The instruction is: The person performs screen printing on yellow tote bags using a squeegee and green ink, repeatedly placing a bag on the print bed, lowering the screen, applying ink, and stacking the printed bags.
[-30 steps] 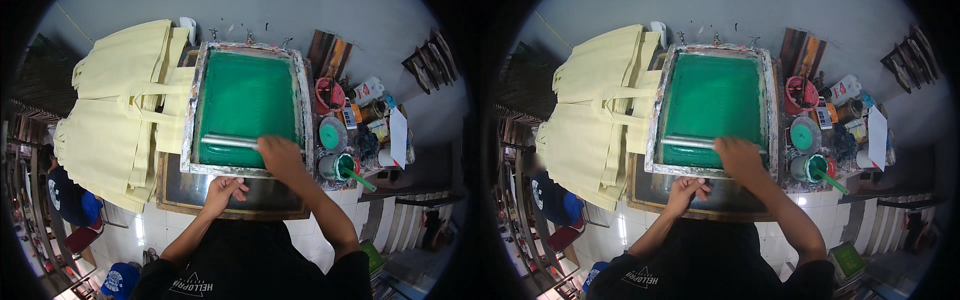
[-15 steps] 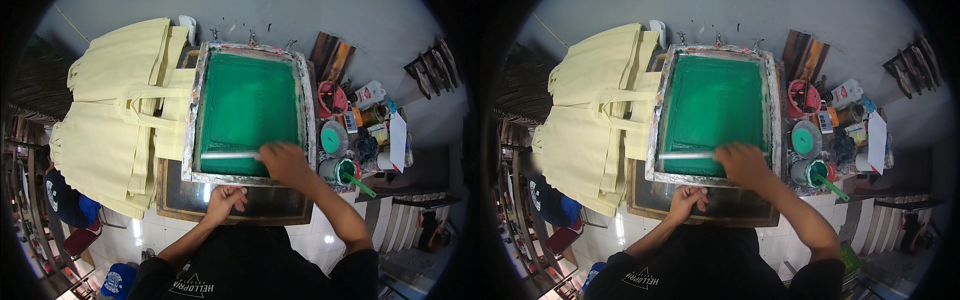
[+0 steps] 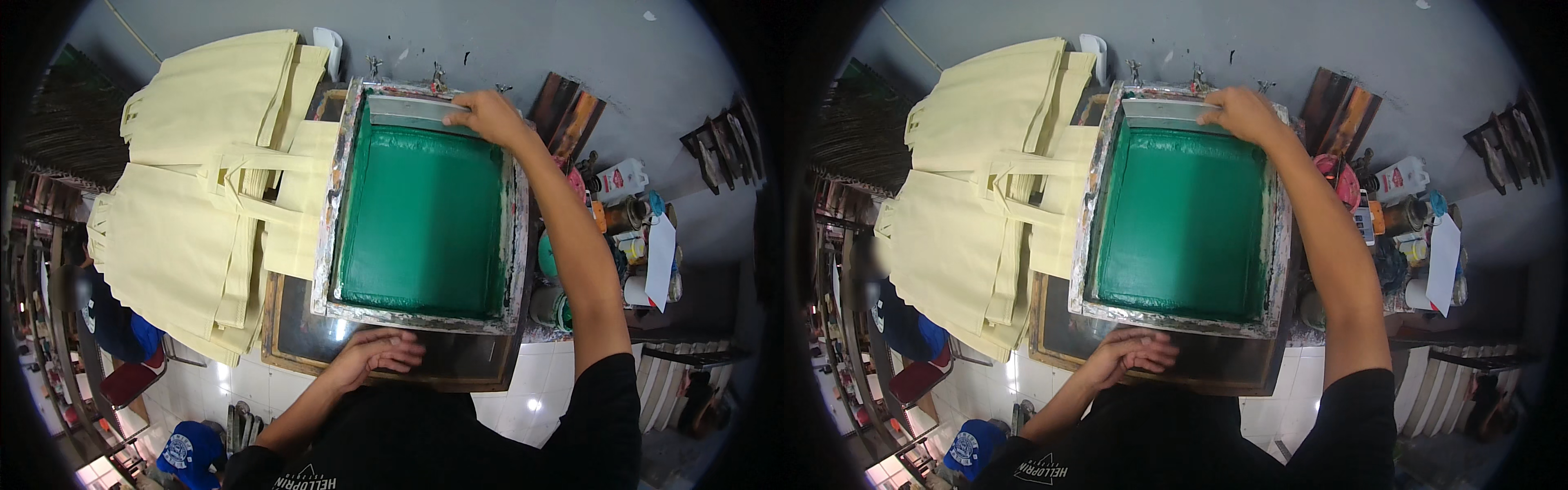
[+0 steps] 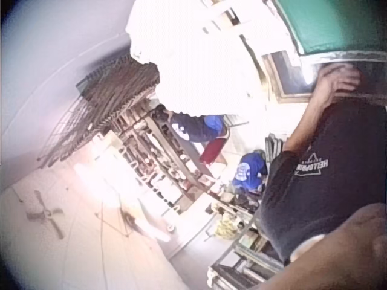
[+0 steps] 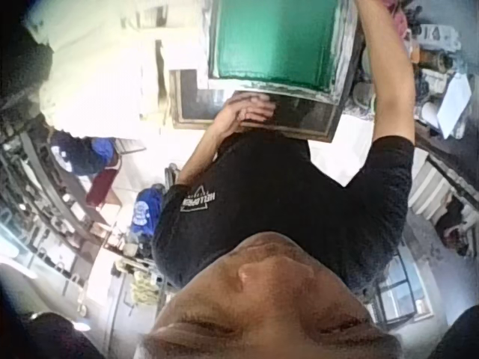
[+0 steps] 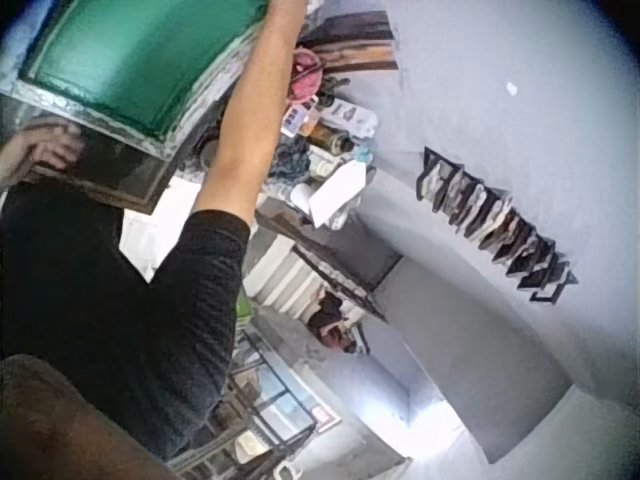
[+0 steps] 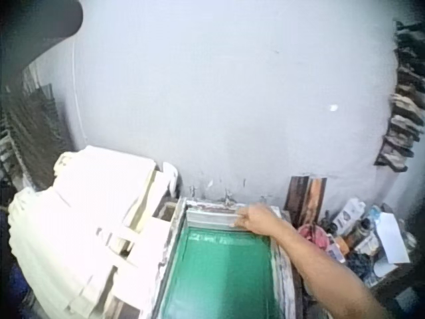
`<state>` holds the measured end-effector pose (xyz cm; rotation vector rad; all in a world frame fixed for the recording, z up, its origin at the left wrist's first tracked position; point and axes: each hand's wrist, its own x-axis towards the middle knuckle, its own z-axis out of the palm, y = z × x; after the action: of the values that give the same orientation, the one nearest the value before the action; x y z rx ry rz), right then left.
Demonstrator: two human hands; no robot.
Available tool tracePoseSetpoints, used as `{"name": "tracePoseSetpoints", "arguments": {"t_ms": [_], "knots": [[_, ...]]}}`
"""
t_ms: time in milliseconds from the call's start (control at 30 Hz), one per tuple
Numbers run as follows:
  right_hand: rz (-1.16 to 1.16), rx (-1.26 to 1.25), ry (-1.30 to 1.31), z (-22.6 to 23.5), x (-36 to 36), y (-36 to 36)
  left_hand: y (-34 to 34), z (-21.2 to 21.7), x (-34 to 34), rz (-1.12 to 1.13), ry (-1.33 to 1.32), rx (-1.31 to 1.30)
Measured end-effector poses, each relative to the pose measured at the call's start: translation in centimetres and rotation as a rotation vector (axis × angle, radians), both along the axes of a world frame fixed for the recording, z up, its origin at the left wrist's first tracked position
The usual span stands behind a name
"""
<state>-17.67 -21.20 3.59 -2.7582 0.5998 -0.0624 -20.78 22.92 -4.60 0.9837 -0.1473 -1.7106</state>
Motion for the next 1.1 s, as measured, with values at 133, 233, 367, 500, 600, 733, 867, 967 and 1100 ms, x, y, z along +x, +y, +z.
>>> {"name": "tracePoseSetpoints", "arguments": {"t_ms": [133, 233, 367, 500, 600, 733, 867, 967, 1100], "knots": [[-0.122, -0.286, -0.024, -2.3, 0.6, 0.2, -3.9, 3.1, 3.5, -0.189, -0.353, -0.19], [-0.105, -0.4, -0.261, -4.4, -0.4, 1.3, -11.0, 5.7, 8.1, -0.011, -1.165, -0.321], [-0.098, -0.41, -0.338, -5.5, -0.7, 3.4, -21.7, 5.7, 17.2, 0.408, -2.147, -0.587], [-0.113, -0.414, -0.361, -6.0, -2.1, 4.3, -24.5, 5.1, 19.8, 0.036, -1.966, -0.364], [-0.094, -0.427, -0.371, -6.1, -3.2, 5.6, -23.5, 4.5, 19.4, -0.013, -1.914, -0.324], [-0.116, -0.355, -0.294, -5.5, -5.0, 8.4, -21.2, 5.2, 17.7, -0.093, -1.852, -0.235], [-0.112, -0.301, -0.206, -4.6, -7.3, 11.7, -18.0, 5.2, 15.7, -0.099, -1.843, -0.28], [-0.09, -0.295, -0.269, -4.8, -9.2, 14.6, -15.0, 5.2, 14.0, -0.103, -1.861, -0.311], [-0.07, -0.335, -0.336, -5.5, -12.3, 18.7, -10.8, 5.5, 10.7, -0.14, -1.838, -0.322]]}}
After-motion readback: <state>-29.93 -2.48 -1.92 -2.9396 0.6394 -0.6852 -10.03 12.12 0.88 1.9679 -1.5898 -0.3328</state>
